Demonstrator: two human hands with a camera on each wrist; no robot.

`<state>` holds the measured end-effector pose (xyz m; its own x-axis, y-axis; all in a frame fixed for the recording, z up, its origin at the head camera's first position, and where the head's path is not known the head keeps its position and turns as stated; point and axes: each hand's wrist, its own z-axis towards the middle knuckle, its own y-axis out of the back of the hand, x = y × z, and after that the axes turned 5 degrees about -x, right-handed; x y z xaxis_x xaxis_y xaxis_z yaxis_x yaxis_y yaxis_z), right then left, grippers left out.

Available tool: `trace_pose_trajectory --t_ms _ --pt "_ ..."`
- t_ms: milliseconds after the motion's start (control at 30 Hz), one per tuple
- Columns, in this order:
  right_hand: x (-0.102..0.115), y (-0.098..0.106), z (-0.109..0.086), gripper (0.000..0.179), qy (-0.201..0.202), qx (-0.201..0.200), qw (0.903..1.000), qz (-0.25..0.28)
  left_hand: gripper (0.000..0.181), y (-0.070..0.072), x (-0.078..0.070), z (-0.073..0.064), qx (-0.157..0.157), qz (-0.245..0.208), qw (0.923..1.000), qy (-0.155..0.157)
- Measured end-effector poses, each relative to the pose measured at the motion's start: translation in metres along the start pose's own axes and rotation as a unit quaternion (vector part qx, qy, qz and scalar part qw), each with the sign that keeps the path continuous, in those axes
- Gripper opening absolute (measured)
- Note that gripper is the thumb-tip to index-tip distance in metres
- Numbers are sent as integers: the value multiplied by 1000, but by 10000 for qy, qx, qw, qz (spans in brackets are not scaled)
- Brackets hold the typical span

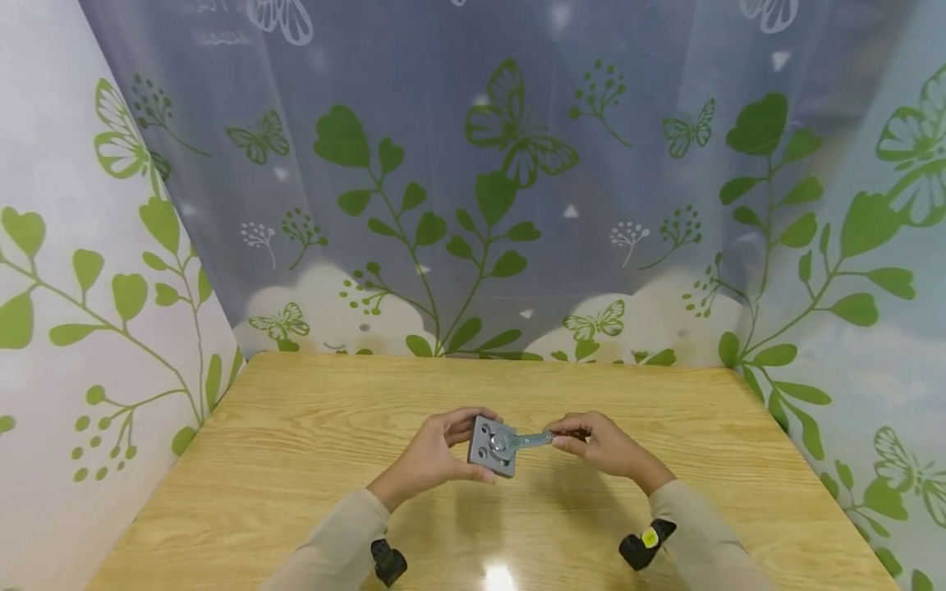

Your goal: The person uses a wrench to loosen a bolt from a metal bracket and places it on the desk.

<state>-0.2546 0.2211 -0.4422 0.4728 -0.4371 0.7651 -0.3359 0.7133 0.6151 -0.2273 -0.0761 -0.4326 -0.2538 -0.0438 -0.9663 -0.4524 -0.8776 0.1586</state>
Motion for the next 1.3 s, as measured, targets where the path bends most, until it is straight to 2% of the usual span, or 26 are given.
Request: trace_pose_trajectory --t_ms 167,333,500,667,933,1067,1167,1300 --pt "1 20 19 24 654 683 9943 -486 72 -2 2 -1 576 53 9983 -4" --pt "14 35 39 19 817 1213 9835 -1063 70 -10 8 -2 878 351 9955 -104" --pt "32 42 53 15 1047 1473 9688 -1695 70 -19 14 -2 1014 464 9937 -59" --pt "42 45 58 9 1115 1512 9595 -2098 70 -23 14 0 1121 535 9923 -47" --pt "37 43 50 9 763 1666 9647 -1893 72 -26 16 0 1295 317 9911 -39" --pt "27 44 41 13 609 1560 9697 -1777 71 -24 20 -1 1233 271 9920 71" --pt "18 48 33 18 428 1416 9762 -1588 70 -19 24 -3 974 258 9948 112" --pt "3 50 20 21 61 1135 9857 -1243 70 -13 29 -5 306 197 9990 262"
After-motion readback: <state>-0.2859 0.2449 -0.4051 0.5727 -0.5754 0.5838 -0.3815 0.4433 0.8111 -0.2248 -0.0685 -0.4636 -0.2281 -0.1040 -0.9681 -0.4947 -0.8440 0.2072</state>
